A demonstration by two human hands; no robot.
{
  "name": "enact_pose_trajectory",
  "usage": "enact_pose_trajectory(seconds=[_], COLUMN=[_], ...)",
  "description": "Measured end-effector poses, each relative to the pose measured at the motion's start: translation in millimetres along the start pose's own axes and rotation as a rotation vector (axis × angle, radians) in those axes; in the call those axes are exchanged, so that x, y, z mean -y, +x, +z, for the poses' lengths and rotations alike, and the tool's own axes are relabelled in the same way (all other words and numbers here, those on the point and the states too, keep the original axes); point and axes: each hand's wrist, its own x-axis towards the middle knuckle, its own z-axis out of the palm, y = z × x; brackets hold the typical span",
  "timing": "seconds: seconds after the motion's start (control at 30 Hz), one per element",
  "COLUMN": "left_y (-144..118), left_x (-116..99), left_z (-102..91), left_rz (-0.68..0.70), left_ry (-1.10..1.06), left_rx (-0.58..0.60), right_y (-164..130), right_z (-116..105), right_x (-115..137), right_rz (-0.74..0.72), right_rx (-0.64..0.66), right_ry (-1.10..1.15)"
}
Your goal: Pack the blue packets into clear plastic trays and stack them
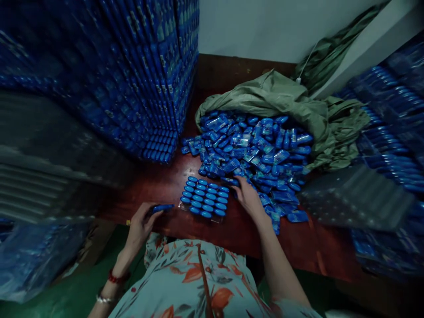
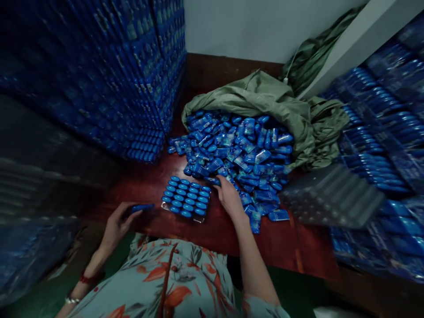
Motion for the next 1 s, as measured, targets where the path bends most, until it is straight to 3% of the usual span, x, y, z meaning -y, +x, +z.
enact_pose_trajectory(seconds=[0.13, 0.33, 0.47, 0.57, 0.73, 0.87, 1.0], left_y=[-11, 6, 18, 27, 42, 42, 32], left_x=[-12, -8, -12, -18, -22, -21, -28], left_z=[19.2, 32.8, 25.9, 21.1, 13.8, 10.5, 11.5], left_rz=[0.170, 0.435, 0.606, 0.664, 0.597, 0.485, 0.559], left_ry=[0.035, 0.246, 0.345, 0.340, 0.259, 0.202, 0.318], left_rx=[0.011, 0.260, 0.414, 0.491, 0.585, 0.558, 0.560], right_y=[-39, -98, -117, -120, -121, -123, -124], right_z=[-21, -30, -21, -8, 14, 18, 15], right_x=[3, 20, 36, 48, 52, 44, 44], right_rz=[0.282, 0.556, 0.609, 0.558, 0.586, 0.689, 0.721], right_rx=[-0.278, -0.238, -0.184, -0.198, -0.217, -0.146, -0.062], right_ry=[0.425, 0.904, 0.912, 0.782, 0.803, 0.857, 0.924])
